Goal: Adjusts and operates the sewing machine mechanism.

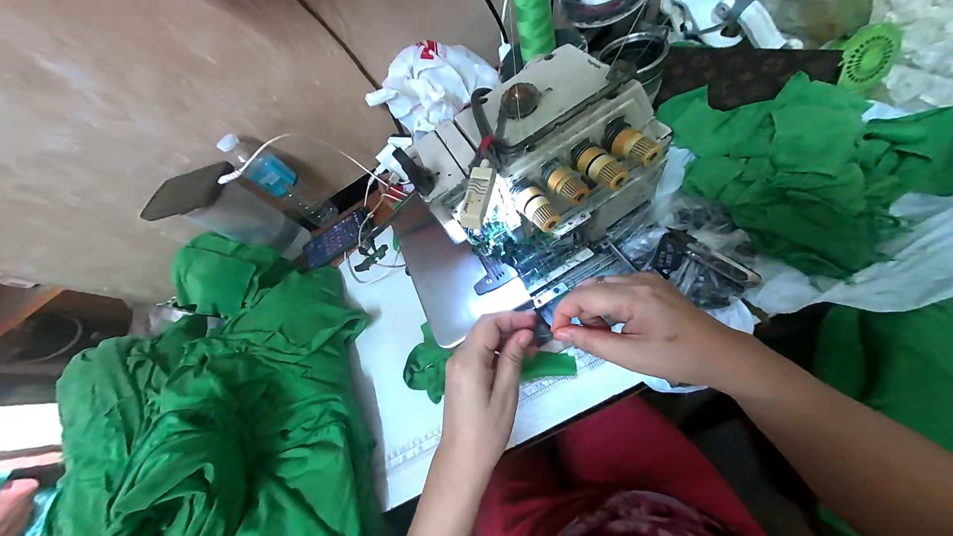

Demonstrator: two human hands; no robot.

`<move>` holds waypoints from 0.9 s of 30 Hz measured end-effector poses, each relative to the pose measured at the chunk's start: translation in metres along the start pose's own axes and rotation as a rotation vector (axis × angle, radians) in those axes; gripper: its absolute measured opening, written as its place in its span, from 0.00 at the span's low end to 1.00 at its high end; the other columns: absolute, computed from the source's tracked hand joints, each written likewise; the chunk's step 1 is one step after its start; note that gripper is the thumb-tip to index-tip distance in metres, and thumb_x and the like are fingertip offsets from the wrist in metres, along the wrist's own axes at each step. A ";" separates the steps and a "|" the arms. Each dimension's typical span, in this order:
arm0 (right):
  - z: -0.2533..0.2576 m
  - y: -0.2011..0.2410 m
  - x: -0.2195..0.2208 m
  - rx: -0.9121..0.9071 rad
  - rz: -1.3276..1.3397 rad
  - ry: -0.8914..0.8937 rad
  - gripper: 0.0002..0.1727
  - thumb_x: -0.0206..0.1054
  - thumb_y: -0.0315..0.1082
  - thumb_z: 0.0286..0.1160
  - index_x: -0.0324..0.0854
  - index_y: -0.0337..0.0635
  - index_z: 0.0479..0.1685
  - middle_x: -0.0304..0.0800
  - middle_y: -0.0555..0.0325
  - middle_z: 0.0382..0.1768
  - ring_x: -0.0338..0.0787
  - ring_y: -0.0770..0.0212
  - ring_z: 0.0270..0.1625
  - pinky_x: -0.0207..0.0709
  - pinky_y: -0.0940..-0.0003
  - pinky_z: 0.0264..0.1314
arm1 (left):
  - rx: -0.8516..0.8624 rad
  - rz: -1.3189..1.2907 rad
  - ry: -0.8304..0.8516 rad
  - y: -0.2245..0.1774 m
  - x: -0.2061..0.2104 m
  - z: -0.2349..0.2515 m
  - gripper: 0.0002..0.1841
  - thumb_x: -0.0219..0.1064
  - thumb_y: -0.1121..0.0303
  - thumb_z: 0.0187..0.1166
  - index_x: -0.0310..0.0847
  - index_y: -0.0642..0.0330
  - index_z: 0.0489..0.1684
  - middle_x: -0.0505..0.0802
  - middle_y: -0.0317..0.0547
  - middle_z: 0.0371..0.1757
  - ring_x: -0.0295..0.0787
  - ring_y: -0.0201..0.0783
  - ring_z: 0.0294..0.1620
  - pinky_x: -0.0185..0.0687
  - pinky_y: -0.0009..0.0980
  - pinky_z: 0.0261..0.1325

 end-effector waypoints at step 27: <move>0.001 -0.009 -0.002 0.078 0.053 0.003 0.12 0.65 0.45 0.80 0.89 0.49 0.39 0.72 0.78 0.18 0.64 0.88 0.22 0.57 0.91 0.25 | -0.013 0.095 0.007 0.003 -0.006 -0.003 0.09 0.61 0.68 0.87 0.85 0.63 0.43 0.95 0.37 0.39 0.92 0.23 0.34 0.89 0.19 0.36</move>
Point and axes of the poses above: each hand's wrist, its own z-axis towards the middle knuckle, its own x-axis out of the palm, y = z × x, the point moved 6 cm from there along z, towards the middle knuckle
